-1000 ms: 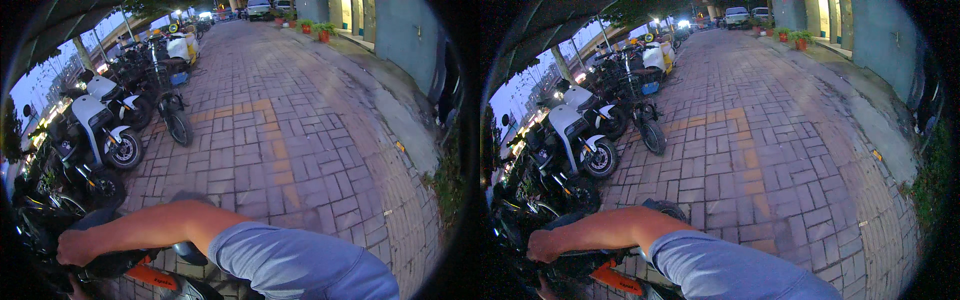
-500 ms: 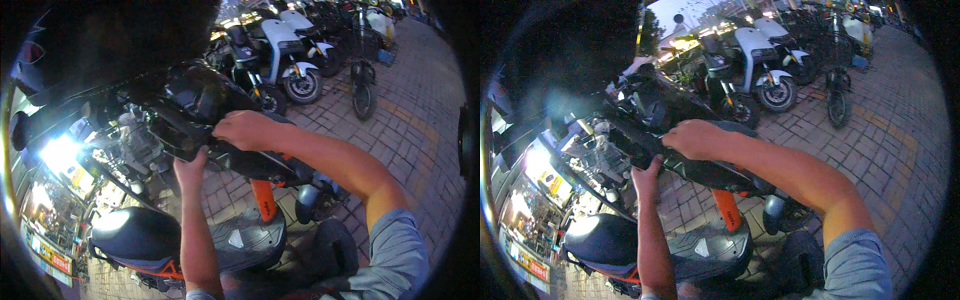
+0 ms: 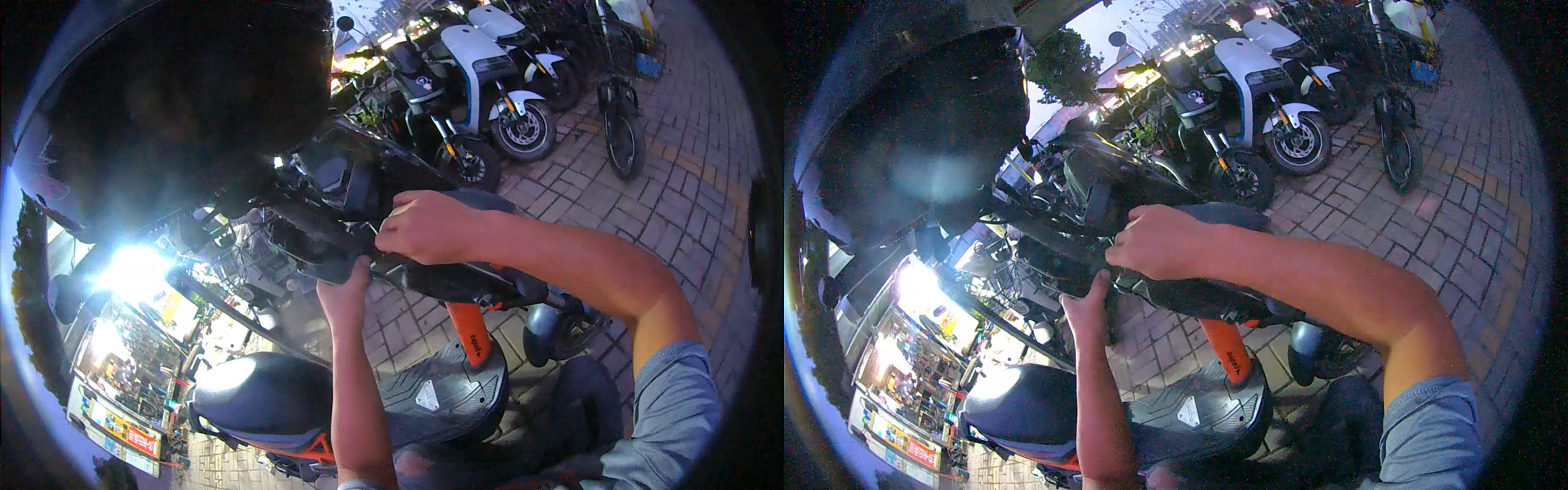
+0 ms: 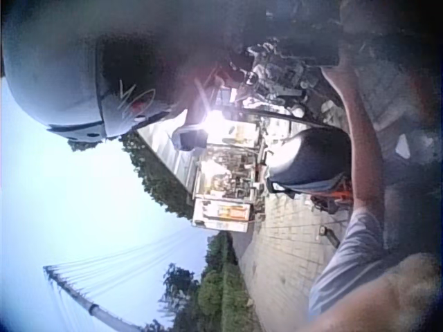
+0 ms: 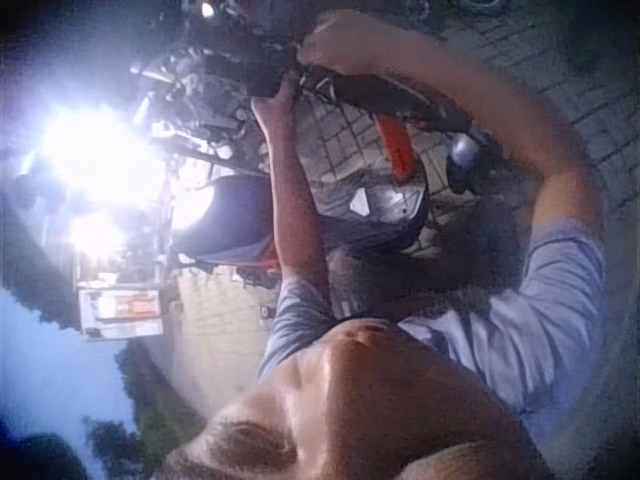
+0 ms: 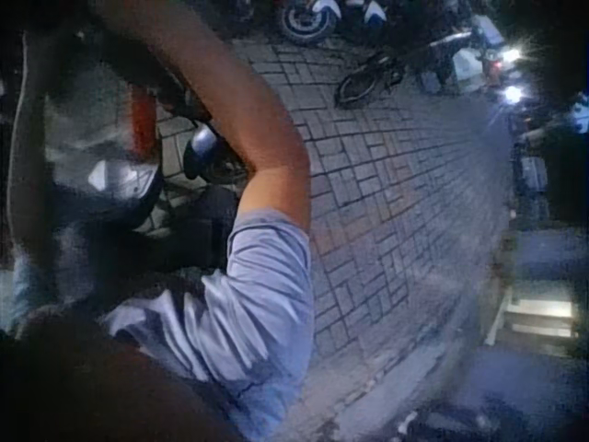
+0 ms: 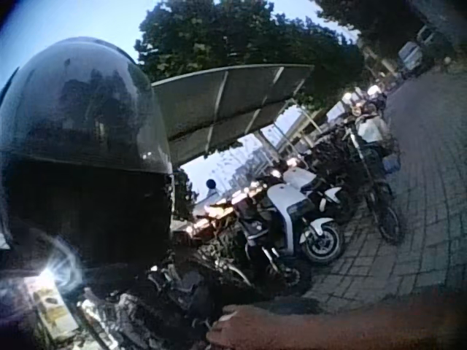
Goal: The person uses an angle grinder to cut a metal part on the scooter, creating sparks. They then retrieve a screwdriver and proceed to tighten screws on the scooter's handlebar assembly.
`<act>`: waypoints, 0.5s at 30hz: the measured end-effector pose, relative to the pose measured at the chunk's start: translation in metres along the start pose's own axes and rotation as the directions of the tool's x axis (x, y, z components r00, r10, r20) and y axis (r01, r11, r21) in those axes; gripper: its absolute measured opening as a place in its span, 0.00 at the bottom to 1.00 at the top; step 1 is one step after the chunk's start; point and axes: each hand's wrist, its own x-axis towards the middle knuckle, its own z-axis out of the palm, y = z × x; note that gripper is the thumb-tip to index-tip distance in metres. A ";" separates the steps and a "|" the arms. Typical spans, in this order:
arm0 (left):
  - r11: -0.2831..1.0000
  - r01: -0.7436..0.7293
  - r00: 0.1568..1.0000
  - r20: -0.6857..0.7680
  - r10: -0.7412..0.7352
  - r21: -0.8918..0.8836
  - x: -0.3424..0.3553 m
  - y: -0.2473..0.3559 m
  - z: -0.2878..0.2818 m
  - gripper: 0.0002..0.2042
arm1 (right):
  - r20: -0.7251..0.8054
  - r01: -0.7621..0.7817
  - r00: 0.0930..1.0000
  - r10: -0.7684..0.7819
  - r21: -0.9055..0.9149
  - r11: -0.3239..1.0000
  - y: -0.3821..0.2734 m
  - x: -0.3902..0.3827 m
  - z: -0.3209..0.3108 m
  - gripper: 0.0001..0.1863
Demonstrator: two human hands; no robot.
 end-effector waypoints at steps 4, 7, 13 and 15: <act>1.000 -0.015 0.999 0.046 0.016 -0.018 0.003 -0.004 -0.003 0.16 | -0.002 -0.118 0.993 0.119 0.134 0.984 0.004 0.003 0.005 0.05; 0.999 0.047 0.998 0.047 -0.047 -0.006 0.003 -0.004 -0.005 0.22 | 0.036 -0.177 0.984 0.174 0.192 0.965 0.006 0.011 -0.003 0.06; 0.996 0.089 0.994 0.069 -0.087 -0.031 0.000 0.001 -0.004 0.26 | 0.111 -0.257 0.966 0.234 0.279 0.925 0.012 0.031 -0.020 0.08; 0.996 0.084 0.994 0.079 -0.081 -0.037 0.000 0.001 -0.003 0.26 | 0.090 -0.247 0.969 0.231 0.274 0.930 0.012 0.036 -0.020 0.08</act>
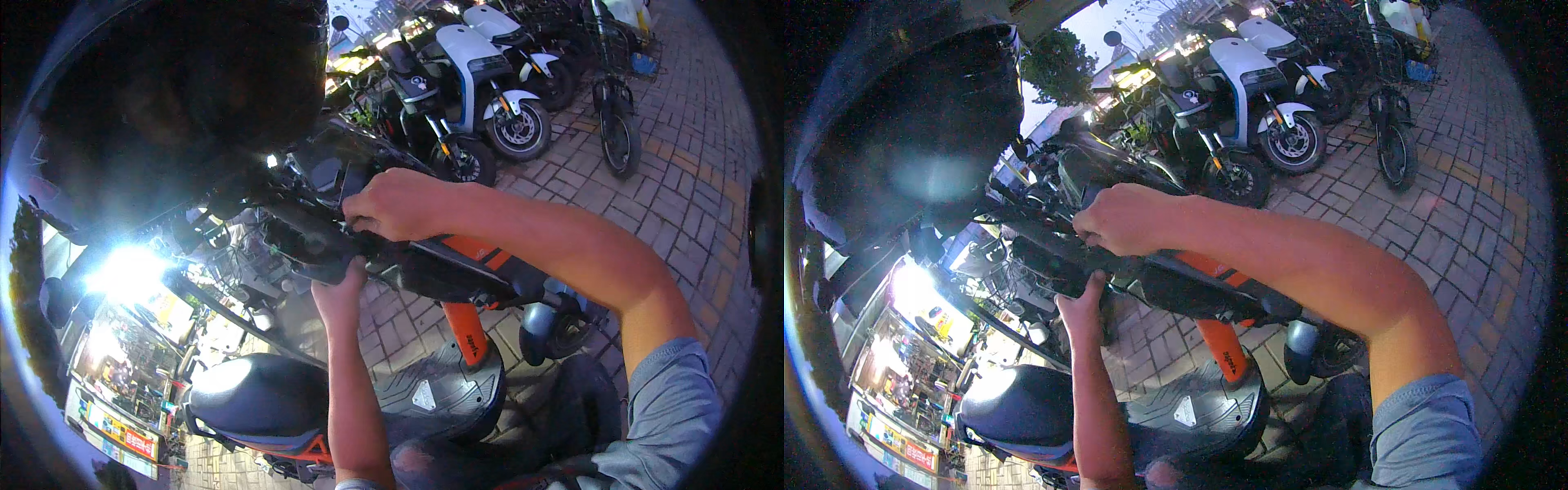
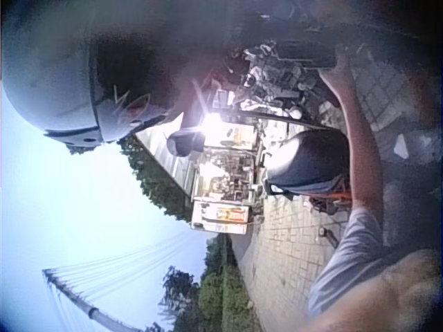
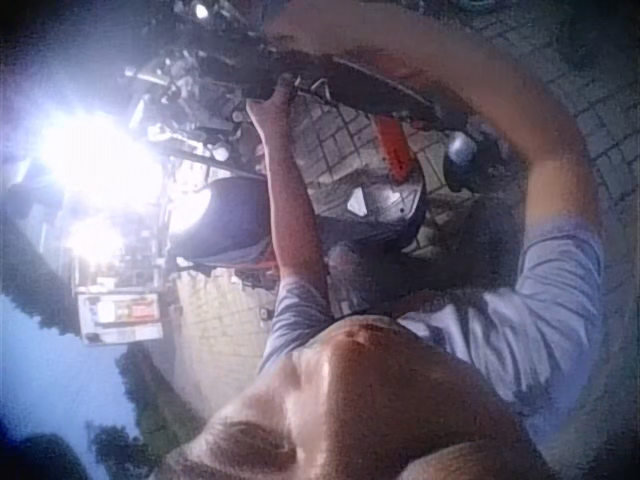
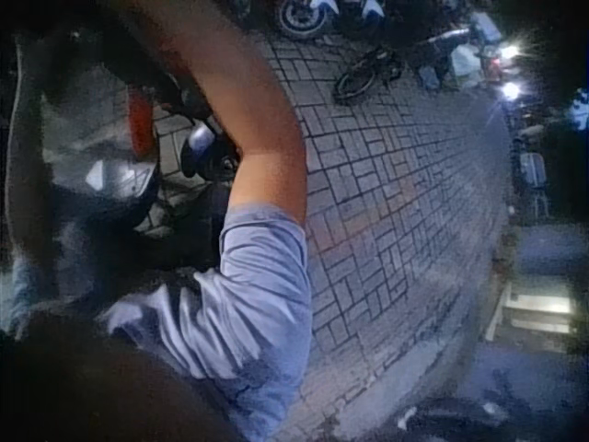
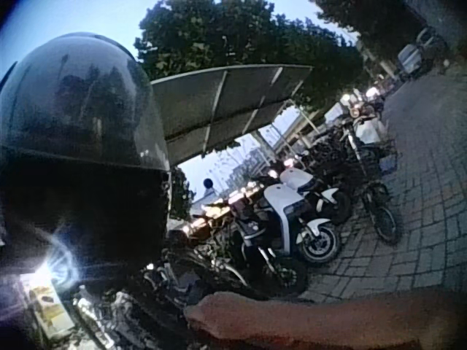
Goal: The person uses an angle grinder to cut a metal part on the scooter, creating sparks. They then retrieve a screwdriver and proceed to tighten screws on the scooter's handlebar assembly.
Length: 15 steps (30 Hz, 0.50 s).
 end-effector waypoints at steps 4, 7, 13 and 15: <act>0.998 -0.066 0.996 -0.059 0.067 0.011 0.000 -0.005 0.001 0.19 | 0.064 -0.068 0.996 0.063 0.084 0.994 -0.002 0.007 -0.005 0.09; 0.995 -0.095 0.992 -0.085 0.095 0.002 -0.001 -0.006 0.002 0.14 | 0.075 -0.092 0.994 0.083 0.118 0.989 -0.002 0.012 -0.003 0.08; 0.993 -0.119 0.989 -0.087 0.121 0.028 -0.002 -0.002 0.003 0.15 | 0.043 -0.122 0.992 0.122 0.011 0.992 -0.002 0.035 0.001 0.08; 0.990 -0.129 0.987 -0.086 0.133 0.052 -0.001 -0.004 0.000 0.15 | 0.073 -0.180 0.980 0.183 -0.050 0.982 -0.015 0.038 -0.004 0.09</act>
